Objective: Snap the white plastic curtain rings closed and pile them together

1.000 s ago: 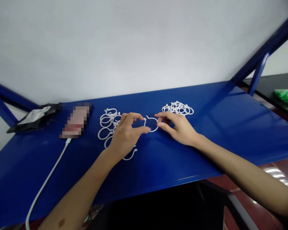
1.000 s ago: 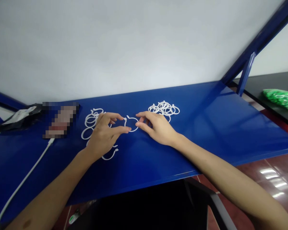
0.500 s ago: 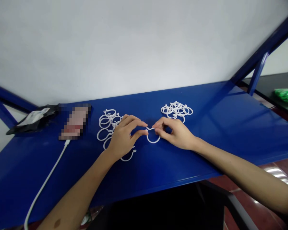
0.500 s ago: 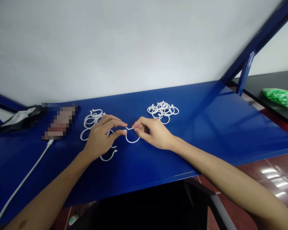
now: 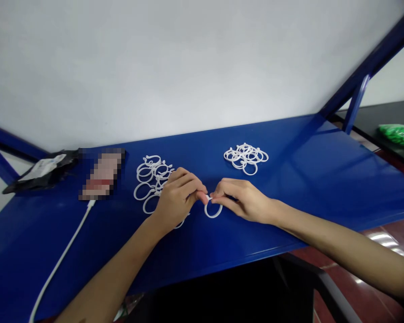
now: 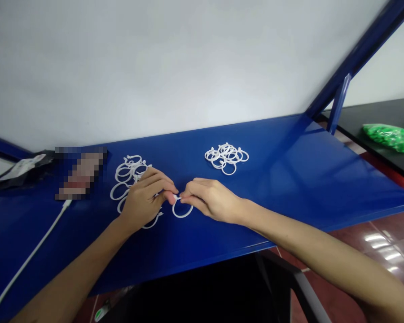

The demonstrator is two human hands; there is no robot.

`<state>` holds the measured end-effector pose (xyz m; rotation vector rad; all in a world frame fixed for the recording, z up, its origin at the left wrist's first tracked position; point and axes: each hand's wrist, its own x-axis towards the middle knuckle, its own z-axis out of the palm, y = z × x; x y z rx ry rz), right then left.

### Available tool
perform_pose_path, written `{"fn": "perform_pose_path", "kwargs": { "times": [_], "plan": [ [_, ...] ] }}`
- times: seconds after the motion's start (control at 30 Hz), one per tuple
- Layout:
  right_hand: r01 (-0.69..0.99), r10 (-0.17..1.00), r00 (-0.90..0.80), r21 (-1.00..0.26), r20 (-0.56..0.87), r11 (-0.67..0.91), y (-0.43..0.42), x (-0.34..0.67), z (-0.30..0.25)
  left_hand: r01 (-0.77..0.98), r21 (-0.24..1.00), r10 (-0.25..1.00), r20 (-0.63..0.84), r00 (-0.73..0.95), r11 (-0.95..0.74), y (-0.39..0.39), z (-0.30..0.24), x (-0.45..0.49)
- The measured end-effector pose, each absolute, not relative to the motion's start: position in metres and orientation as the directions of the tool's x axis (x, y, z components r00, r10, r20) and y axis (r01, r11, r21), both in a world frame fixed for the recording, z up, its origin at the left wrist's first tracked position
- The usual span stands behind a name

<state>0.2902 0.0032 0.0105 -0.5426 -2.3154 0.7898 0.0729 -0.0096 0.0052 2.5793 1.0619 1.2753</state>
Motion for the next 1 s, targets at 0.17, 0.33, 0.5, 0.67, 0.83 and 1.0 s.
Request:
{"fn": "perform_pose_path", "kwargs": {
  "times": [0.17, 0.33, 0.5, 0.67, 0.83, 1.0],
  "plan": [
    [0.321, 0.62, -0.66, -0.588, 0.423, 0.743, 0.018, 0.294, 0.011, 0.638, 0.302, 0.653, 0.624, 0.429, -0.708, -0.005, 0.01, 0.069],
    [0.535, 0.692, -0.555, -0.438, 0.462, 0.722, 0.055, 0.329, 0.017, 0.728, 0.385, 0.822, 0.322, 0.47, -0.567, -0.004, 0.026, 0.043],
    [0.651, 0.741, -0.516, -0.365, 0.43, 0.665, 0.076, 0.356, 0.02, 0.722, 0.397, 0.811, 0.11, 0.575, -0.566, -0.006, 0.036, 0.02],
    [0.684, 0.743, -0.531, -0.313, 0.407, 0.659, 0.081, 0.36, 0.017, 0.732, 0.434, 0.809, -0.012, 0.588, -0.525, -0.009, 0.039, 0.021],
    [0.725, 0.761, -0.515, -0.273, 0.395, 0.632, 0.084, 0.363, 0.014, 0.706, 0.427, 0.773, -0.023, 0.634, -0.565, -0.009, 0.035, 0.024],
    [0.742, 0.765, -0.467, -0.274, 0.443, 0.612, 0.083, 0.363, 0.018, 0.702, 0.408, 0.779, 0.039, 0.626, -0.584, -0.005, 0.026, 0.027]
  ]
}}
